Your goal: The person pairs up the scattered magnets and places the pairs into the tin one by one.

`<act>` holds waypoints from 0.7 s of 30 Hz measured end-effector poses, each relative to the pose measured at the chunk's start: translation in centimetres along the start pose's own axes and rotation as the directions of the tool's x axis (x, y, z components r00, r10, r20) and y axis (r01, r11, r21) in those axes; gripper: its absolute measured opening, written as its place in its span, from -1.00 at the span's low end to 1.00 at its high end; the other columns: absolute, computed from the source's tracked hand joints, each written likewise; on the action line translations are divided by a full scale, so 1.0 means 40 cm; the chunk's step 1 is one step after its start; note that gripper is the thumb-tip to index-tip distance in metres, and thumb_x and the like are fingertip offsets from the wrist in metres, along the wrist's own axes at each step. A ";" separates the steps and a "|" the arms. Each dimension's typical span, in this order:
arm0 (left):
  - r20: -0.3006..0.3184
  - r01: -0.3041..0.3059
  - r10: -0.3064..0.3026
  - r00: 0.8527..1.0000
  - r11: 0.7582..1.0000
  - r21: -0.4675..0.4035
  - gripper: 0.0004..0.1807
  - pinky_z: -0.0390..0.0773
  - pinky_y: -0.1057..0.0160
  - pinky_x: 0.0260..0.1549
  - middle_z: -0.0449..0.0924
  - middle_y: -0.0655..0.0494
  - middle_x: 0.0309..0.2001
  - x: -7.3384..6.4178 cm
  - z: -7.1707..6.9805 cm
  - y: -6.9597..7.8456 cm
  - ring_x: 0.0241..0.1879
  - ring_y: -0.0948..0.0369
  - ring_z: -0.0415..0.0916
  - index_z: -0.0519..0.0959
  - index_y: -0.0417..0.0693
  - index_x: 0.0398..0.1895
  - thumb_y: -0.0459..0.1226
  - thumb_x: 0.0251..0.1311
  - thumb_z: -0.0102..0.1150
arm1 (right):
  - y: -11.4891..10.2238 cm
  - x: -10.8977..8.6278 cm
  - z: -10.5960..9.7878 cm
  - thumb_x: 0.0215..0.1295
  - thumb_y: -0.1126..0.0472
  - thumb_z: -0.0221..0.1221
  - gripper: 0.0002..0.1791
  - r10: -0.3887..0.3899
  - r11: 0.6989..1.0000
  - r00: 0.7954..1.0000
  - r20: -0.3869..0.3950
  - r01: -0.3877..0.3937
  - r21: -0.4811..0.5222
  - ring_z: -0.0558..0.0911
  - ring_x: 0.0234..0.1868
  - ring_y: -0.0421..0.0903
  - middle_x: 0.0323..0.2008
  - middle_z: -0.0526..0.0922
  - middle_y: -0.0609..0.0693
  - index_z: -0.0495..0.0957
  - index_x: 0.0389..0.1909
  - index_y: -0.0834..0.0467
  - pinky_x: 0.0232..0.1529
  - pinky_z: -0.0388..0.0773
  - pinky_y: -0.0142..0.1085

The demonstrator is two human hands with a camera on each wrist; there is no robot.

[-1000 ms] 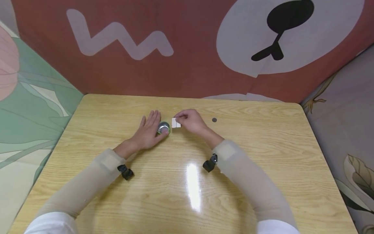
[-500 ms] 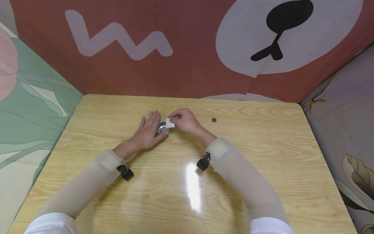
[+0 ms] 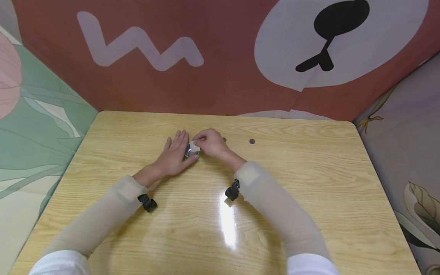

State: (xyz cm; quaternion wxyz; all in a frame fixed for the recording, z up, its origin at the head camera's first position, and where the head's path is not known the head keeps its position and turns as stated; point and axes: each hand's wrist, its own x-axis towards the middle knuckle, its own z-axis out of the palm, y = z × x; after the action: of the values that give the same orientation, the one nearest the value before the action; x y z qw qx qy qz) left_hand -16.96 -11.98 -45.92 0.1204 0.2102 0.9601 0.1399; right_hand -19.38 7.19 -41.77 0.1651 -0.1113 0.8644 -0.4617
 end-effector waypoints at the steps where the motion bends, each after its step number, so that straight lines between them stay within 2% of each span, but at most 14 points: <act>1: -0.001 -0.001 0.001 1.000 1.000 -0.001 0.05 -0.42 -0.18 0.49 -0.45 -0.19 0.63 0.000 0.000 0.001 0.60 -0.01 -0.57 -0.37 -0.27 0.61 0.30 0.48 -0.27 | 0.000 0.001 0.002 0.48 0.22 0.20 -0.76 -0.002 1.000 1.000 -0.002 0.002 -0.005 0.60 -0.36 -0.07 -0.28 0.70 0.05 0.72 0.02 0.21 -0.39 0.51 -0.33; 5: 0.001 0.001 -0.001 1.000 1.000 0.001 0.05 -0.41 -0.19 0.50 -0.44 -0.19 0.63 0.000 -0.001 0.002 0.60 -0.01 -0.56 -0.36 -0.27 0.62 0.30 0.49 -0.27 | -0.001 0.005 0.013 0.47 0.23 0.20 -0.77 -0.006 0.999 1.000 0.005 0.006 -0.033 0.61 -0.35 -0.09 -0.25 0.71 0.07 0.72 0.00 0.23 -0.38 0.52 -0.33; 11: -0.004 0.001 -0.002 1.000 1.000 -0.007 0.04 -0.39 -0.20 0.50 -0.41 -0.19 0.63 0.001 0.000 0.000 0.60 -0.01 -0.56 -0.35 -0.27 0.62 0.29 0.49 -0.26 | 0.001 0.010 0.026 0.47 0.24 0.21 -0.79 -0.019 0.995 1.000 0.000 0.019 -0.094 0.64 -0.23 -0.10 -0.17 0.72 0.07 0.72 -0.03 0.23 -0.27 0.56 -0.31; 18: -0.001 0.005 -0.005 1.000 1.000 -0.018 0.05 -0.40 -0.19 0.50 -0.43 -0.18 0.63 -0.004 -0.001 0.002 0.60 0.02 -0.58 -0.35 -0.25 0.62 0.30 0.48 -0.24 | -0.012 0.016 0.045 0.31 0.26 0.37 -0.87 -0.053 0.984 0.997 -0.050 0.043 -0.175 0.64 -0.33 -0.13 -0.37 0.71 0.02 0.70 -0.20 0.23 -0.31 0.53 -0.35; 21: -0.002 0.003 -0.003 1.000 1.000 -0.018 0.06 -0.41 -0.19 0.50 -0.43 -0.18 0.63 -0.003 0.001 0.002 0.60 0.00 -0.57 -0.36 -0.25 0.62 0.31 0.48 -0.25 | -0.013 0.016 0.053 0.28 0.23 0.40 -0.87 -0.080 0.965 0.994 -0.068 0.060 -0.254 0.64 -0.32 -0.13 -0.35 0.70 0.00 0.70 -0.24 0.20 -0.28 0.54 -0.33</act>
State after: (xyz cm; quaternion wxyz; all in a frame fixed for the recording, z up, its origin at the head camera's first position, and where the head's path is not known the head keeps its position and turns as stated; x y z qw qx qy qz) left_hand -16.82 -11.94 -45.89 0.1216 0.2077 0.9592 0.1484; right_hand -19.12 5.08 -42.56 0.0997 -0.1439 0.9172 -0.3580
